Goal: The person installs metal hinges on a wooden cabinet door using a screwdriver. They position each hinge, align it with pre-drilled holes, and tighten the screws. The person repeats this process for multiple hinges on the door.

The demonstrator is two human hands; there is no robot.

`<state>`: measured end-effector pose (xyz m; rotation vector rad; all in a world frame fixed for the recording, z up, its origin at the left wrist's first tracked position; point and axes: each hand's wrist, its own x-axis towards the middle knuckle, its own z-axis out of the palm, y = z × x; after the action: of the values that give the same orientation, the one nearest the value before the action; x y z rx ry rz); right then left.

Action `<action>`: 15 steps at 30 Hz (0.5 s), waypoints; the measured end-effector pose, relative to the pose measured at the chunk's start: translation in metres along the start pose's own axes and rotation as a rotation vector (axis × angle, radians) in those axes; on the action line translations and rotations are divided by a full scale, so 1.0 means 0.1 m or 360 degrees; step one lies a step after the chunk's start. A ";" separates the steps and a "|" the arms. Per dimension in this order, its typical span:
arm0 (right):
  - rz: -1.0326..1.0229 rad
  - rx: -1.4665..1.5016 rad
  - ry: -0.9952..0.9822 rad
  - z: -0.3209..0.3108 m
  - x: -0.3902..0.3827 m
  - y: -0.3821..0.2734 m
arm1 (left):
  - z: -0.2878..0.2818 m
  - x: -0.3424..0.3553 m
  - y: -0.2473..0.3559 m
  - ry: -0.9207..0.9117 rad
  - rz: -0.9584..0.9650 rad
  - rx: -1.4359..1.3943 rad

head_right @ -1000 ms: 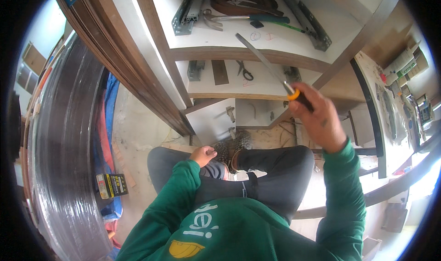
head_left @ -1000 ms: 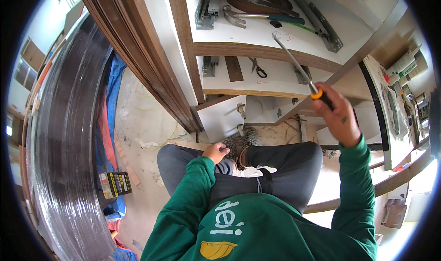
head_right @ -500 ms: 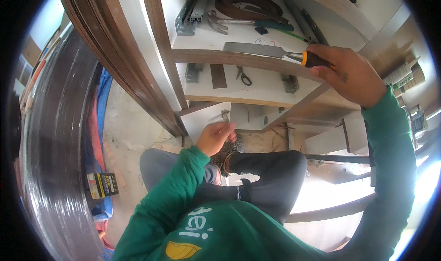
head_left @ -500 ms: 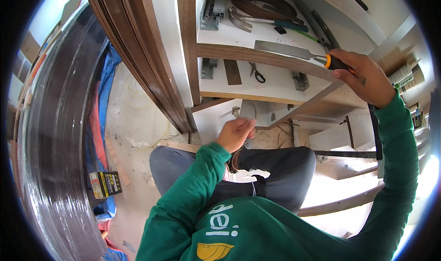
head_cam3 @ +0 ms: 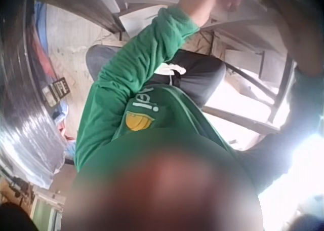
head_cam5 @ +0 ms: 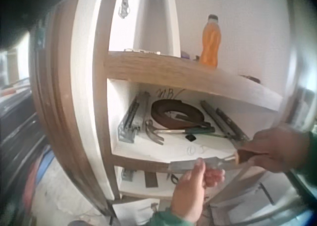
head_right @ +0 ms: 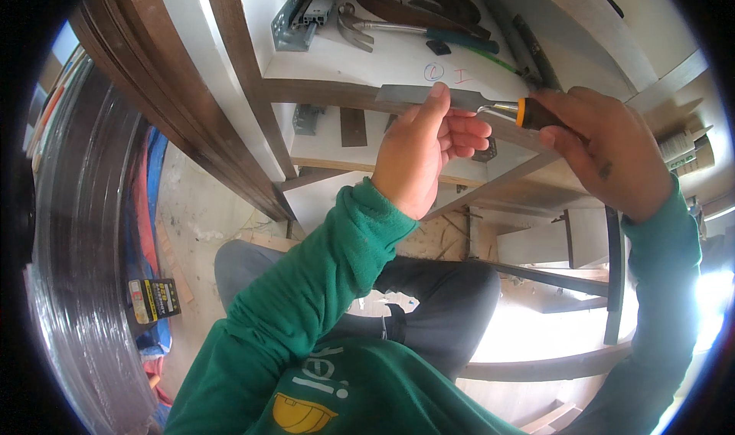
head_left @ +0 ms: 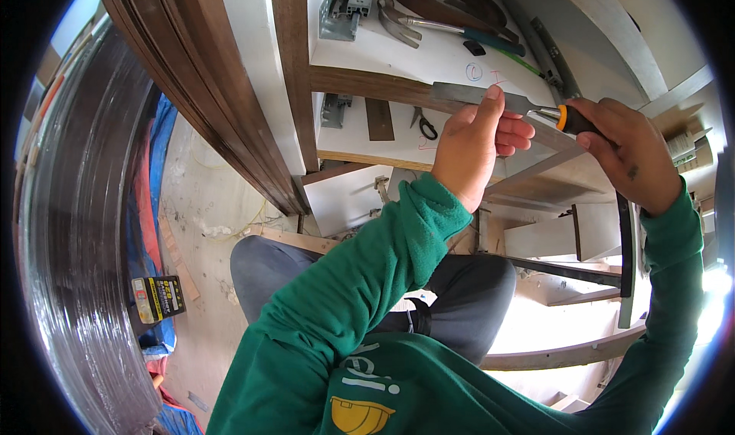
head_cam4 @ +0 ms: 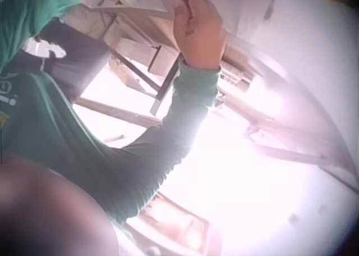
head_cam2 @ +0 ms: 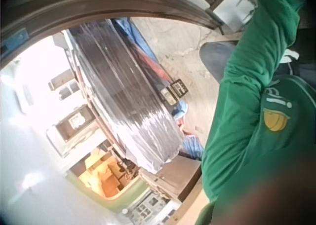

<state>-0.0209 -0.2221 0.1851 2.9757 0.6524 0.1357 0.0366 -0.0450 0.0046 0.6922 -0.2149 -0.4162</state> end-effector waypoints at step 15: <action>0.0065 -0.0130 0.0020 0.06 0.06 0.02 | 0.04 0.12 -0.08 0.0125 0.0070 0.0087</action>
<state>-0.0138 -0.2218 0.1797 2.9129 0.5736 0.1796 0.0435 -0.0581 0.0034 0.7550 -0.1673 -0.3411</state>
